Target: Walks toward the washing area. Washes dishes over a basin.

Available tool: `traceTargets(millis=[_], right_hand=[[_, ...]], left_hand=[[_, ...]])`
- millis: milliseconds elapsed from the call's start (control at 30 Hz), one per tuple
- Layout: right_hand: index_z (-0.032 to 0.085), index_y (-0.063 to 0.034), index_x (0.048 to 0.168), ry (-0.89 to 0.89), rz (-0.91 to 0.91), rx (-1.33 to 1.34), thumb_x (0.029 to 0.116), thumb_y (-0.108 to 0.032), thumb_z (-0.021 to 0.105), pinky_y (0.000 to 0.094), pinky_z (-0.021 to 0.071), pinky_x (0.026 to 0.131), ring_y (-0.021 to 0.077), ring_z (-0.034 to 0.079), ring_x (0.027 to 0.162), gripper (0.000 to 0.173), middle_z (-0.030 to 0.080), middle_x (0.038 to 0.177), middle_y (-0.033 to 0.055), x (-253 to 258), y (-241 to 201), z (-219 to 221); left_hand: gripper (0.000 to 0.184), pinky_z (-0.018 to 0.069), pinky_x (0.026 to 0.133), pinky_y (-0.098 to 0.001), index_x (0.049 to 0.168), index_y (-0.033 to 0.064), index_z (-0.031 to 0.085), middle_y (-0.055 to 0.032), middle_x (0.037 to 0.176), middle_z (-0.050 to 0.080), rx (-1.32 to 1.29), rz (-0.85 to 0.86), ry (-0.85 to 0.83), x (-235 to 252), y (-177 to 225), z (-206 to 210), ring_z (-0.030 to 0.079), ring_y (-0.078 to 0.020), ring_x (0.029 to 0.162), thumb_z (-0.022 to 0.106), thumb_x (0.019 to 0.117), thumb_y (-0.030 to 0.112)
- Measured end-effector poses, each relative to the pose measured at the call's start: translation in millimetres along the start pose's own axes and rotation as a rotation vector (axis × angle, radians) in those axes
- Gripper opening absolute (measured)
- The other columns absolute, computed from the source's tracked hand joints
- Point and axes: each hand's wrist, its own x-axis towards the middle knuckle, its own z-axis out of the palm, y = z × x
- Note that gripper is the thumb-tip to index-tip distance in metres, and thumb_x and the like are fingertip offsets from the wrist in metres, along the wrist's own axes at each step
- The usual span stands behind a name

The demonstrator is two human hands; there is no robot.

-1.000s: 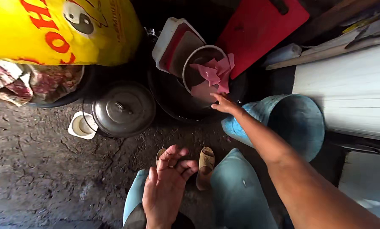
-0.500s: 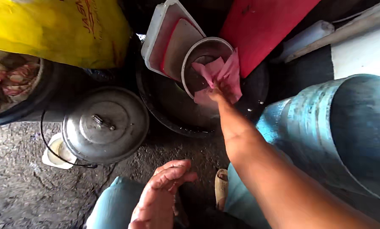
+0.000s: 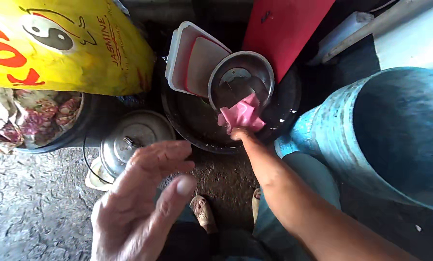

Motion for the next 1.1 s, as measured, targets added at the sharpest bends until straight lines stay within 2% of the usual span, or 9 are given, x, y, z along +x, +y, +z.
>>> traceTargets(millis=[133,200,367,467,600,800,867,1000,1100], right_hand=[[0.067,0.0068,0.125,-0.026,-0.229,0.179,0.0982,-0.041,0.067,0.0650,0.0440,0.105,0.0440,0.062,0.120,0.055,0.065,0.125,0.0302,5,-15,-20],[0.064,0.0052,0.126,0.186,-0.289,0.422,0.0991,-0.034,0.067,0.0598,0.0552,0.087,0.0411,0.069,0.097,0.047,0.068,0.112,0.0289,7,-14,-44],[0.040,0.0005,0.155,0.802,-0.003,0.434,0.0989,-0.029,0.062,0.0711,0.0301,0.114,0.0520,0.035,0.145,0.067,0.040,0.155,0.0330,12,24,-98],[0.020,-0.0031,0.163,0.672,0.062,0.470,0.1008,-0.022,0.059,0.0656,0.0295,0.118,0.0481,0.032,0.149,0.075,0.031,0.162,0.0298,31,57,-76],[0.045,0.0002,0.151,0.670,0.017,0.572,0.0995,-0.011,0.056,0.0626,0.0372,0.114,0.0441,0.047,0.140,0.054,0.050,0.148,0.0293,51,56,-25],[0.037,-0.0010,0.157,0.605,0.047,0.629,0.0978,-0.018,0.060,0.0639,0.0307,0.118,0.0421,0.039,0.146,0.065,0.043,0.156,0.0261,50,46,-31],[0.050,0.0064,0.145,0.506,-0.024,0.560,0.1012,-0.020,0.061,0.0620,0.0349,0.115,0.0439,0.047,0.140,0.052,0.051,0.146,0.0307,44,41,-31],[0.064,0.0133,0.119,0.243,-0.068,0.248,0.0980,-0.016,0.065,0.0667,0.0425,0.103,0.0481,0.058,0.123,0.036,0.061,0.127,0.0347,52,55,-58],[0.064,0.0090,0.123,0.446,-0.184,0.300,0.0927,-0.009,0.070,0.0700,0.0503,0.090,0.0506,0.064,0.108,0.036,0.064,0.120,0.0341,18,53,-112]], left_hand=[[0.035,0.0628,0.083,-0.0331,0.129,0.0129,0.064,-0.0002,0.112,0.073,0.036,-0.063,-0.029,32,-12,-4,0.073,-0.0157,0.091,0.066,0.0994,0.032],[0.032,0.0638,0.081,-0.0319,0.129,0.0113,0.064,0.0009,0.104,0.074,0.036,-0.141,0.015,44,-22,1,0.073,-0.0143,0.086,0.066,0.0990,0.024],[0.027,0.0627,0.081,-0.0321,0.125,0.0110,0.066,0.0021,0.101,0.072,0.065,-0.325,0.111,50,-79,12,0.072,-0.0115,0.086,0.063,0.1003,0.023],[0.029,0.0616,0.082,-0.0330,0.127,0.0111,0.064,-0.0006,0.108,0.072,0.085,-0.485,0.090,45,-99,17,0.072,-0.0126,0.091,0.063,0.1009,0.024],[0.027,0.0627,0.081,-0.0320,0.125,0.0110,0.066,-0.0004,0.107,0.074,0.074,-0.472,0.044,49,-101,16,0.073,-0.0129,0.090,0.065,0.1002,0.022],[0.023,0.0625,0.077,-0.0275,0.121,0.0118,0.068,0.0010,0.099,0.075,0.112,-0.414,0.034,45,-104,11,0.073,-0.0103,0.083,0.065,0.0999,0.021],[0.024,0.0623,0.078,-0.0270,0.122,0.0118,0.067,0.0018,0.101,0.074,0.119,-0.412,0.019,42,-103,11,0.073,-0.0093,0.084,0.065,0.1003,0.022],[0.024,0.0628,0.079,-0.0287,0.121,0.0106,0.068,0.0012,0.106,0.074,0.110,-0.394,0.001,41,-103,7,0.073,-0.0104,0.085,0.064,0.1004,0.022],[0.021,0.0623,0.078,-0.0269,0.120,0.0105,0.069,0.0018,0.103,0.074,0.075,-0.383,0.013,40,-106,3,0.073,-0.0097,0.084,0.064,0.1006,0.019]])
